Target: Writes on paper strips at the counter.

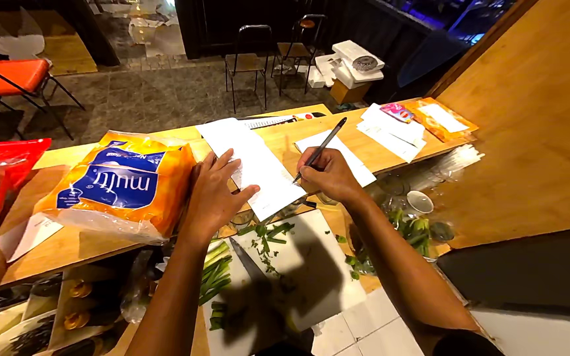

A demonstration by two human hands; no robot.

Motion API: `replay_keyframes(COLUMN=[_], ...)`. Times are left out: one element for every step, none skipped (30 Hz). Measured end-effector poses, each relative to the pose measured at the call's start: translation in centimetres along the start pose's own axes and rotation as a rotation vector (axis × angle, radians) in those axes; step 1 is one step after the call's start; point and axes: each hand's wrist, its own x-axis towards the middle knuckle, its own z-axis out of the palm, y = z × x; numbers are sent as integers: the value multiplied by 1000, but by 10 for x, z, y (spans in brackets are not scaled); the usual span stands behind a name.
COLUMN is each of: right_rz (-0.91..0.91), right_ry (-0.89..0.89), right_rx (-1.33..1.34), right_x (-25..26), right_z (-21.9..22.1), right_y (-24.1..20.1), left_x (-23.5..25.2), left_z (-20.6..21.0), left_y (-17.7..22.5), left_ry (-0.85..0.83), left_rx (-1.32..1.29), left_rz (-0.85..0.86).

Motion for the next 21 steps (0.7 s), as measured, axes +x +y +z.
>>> replay_keyframes(right_rz=[4,4,-1,-8,-16,-21,-11,4,18,21,19,10,5,-1,-10,-27,-51,-78,-87,-83,-83], right_ry=[0,1,-2,-10,-24,-42,-55,-62,-64,-64,-67,-69,-64,-48,-16,20,44,49,36,13,-12], right_rx=[-3,-2,5,16,28,32,25,18,13,10,7,15,25,36,54,74,90,90,82,58,34], right_x=[0,-1,-1,-1,0,0,0,0,-1,-3,-4,-4,-4,-3,-1,1,5,9,12,18,26], right_z=[0,0,-1,-1,-1,-1,-1,0,1,1,0,-2,-4,-5,-5,-4,-2,3,9,17,25], right_y=[0,0,0,1,2,2,1,-1,-2,-2,-1,0,-1,-3,-6,-11,-18,-24,-29,-32,-33], left_x=[0,0,1,1,0,0,0,0,0,0,0,0,0,-1,-1,0,0,0,-1,-1,-1], left_z=[0,-1,-1,-2,-2,-2,-2,-1,-1,-1,-2,-3,-5,-5,-5,-5,-5,-5,-5,-6,-6], left_y=[0,1,1,1,1,0,-1,-1,-1,0,1,1,3,4,3,3,2,1,1,1,1], left_ry=[-1,-4,-6,-8,-8,-7,-9,-7,-3,6,13,24,37,49,63,76,85,80,68,60,59], left_rx=[5,4,0,-2,-2,0,5,10,8,0,-19,-39,-65,-101,-132,-158,-174,-178,-170,-159,-151], left_rz=[0,-6,-13,-17,-18,-16,-13,-11,-11,-13,-23,-36,-60,-86,-100,-101,-94,-91,-89,-85,-77])
